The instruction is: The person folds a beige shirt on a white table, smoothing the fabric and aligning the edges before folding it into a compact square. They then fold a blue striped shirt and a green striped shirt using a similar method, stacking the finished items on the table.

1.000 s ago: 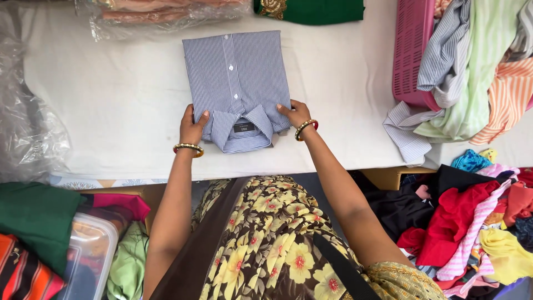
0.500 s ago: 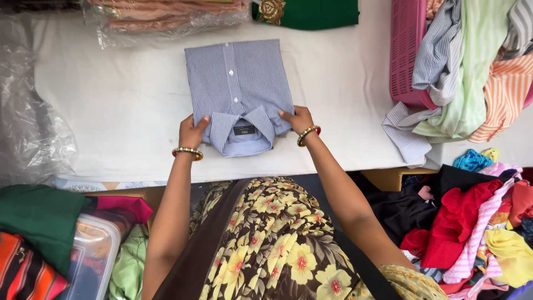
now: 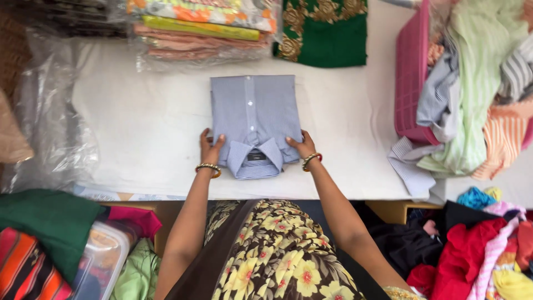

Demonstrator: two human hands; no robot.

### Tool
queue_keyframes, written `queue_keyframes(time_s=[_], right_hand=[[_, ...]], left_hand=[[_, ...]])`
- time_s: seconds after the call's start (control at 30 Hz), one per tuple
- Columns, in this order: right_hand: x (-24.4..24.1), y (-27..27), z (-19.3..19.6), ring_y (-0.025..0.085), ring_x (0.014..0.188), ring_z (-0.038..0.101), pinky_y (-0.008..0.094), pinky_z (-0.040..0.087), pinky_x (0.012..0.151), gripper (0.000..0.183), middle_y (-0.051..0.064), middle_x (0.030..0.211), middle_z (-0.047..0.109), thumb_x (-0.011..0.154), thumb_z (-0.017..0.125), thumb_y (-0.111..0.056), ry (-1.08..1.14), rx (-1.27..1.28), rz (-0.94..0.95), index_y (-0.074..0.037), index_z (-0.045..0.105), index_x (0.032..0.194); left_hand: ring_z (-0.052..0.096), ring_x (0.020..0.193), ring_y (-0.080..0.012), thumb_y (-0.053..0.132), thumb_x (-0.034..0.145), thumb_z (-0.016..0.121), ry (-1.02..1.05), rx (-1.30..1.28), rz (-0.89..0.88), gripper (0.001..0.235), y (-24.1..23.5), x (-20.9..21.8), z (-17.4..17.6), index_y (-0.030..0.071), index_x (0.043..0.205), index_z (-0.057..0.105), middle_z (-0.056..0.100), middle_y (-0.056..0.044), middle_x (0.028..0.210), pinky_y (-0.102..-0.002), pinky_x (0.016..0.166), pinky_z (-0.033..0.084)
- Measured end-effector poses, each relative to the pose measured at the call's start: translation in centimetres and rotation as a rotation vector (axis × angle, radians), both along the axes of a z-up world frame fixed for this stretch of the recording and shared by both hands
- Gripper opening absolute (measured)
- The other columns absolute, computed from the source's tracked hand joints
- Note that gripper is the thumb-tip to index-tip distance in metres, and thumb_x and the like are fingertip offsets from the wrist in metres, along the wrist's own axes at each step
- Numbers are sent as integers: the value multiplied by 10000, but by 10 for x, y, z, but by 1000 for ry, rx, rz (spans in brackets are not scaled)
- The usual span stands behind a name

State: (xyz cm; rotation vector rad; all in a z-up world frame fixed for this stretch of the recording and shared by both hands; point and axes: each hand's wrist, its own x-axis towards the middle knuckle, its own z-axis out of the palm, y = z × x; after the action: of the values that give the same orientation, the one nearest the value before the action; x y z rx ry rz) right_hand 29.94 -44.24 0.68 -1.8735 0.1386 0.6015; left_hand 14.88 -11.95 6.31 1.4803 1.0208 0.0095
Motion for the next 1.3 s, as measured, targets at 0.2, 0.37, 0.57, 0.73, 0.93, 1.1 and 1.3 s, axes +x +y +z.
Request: queue_keyframes(time_s=[0.2, 0.37, 0.57, 0.73, 0.93, 1.1, 1.3], right_hand=[[15, -4, 33, 338, 1118, 645, 490, 543, 947, 731, 220, 1281, 644, 862, 791, -292, 480, 445, 3, 107, 512, 1406], [19, -11, 17, 316, 1145, 668, 490, 551, 980, 590, 180, 1288, 661, 907, 694, -246, 651, 552, -18, 41, 503, 1386], [13, 9, 60, 334, 1097, 685, 508, 573, 917, 545, 200, 1247, 672, 918, 671, -152, 672, 565, 65, 72, 495, 1383], [-23, 97, 110, 348, 1091, 697, 498, 582, 928, 576, 218, 1242, 679, 867, 699, -43, 614, 603, 228, 103, 489, 1383], [-63, 269, 157, 320, 1160, 669, 462, 545, 1014, 674, 207, 1311, 656, 806, 743, 29, 508, 676, 467, 91, 475, 1422], [-97, 371, 118, 324, 1238, 628, 444, 503, 1085, 720, 212, 1366, 627, 784, 762, 74, 337, 689, 501, 76, 457, 1436], [-131, 426, 42, 346, 1301, 579, 517, 494, 1089, 734, 205, 1427, 565, 828, 696, 45, 674, 548, 418, 17, 351, 1475]], left_hand=[[677, 1203, -348, 584, 813, 788, -18, -425, -103, 1024, 12, 21, -66, -168, 1457, 527, 679, -288, 1378, -420, 1014, 525], [604, 1263, -285, 377, 741, 849, -190, -477, -116, 996, 7, 23, -20, -43, 1509, 373, 590, -202, 1418, -383, 1072, 478], [528, 1352, -264, 275, 720, 885, -226, -353, -252, 1052, 47, 11, 23, 2, 1546, 294, 519, -183, 1486, -371, 1133, 421], [518, 1384, -249, 318, 763, 874, -410, -268, -415, 1017, 143, -41, 52, -20, 1550, 326, 549, -170, 1495, -366, 1168, 397], [505, 1358, -240, 318, 764, 862, -492, -6, -433, 1031, 301, -99, 137, -11, 1562, 299, 529, -164, 1493, -369, 1156, 378], [475, 1406, -271, 377, 688, 893, -252, 230, -327, 1118, 393, -129, 145, 2, 1565, 311, 489, -182, 1538, -370, 1164, 366], [423, 1427, -336, 483, 712, 872, 131, 340, -81, 1068, 446, -143, -52, 24, 1539, 375, 444, -191, 1552, -425, 1140, 361]])
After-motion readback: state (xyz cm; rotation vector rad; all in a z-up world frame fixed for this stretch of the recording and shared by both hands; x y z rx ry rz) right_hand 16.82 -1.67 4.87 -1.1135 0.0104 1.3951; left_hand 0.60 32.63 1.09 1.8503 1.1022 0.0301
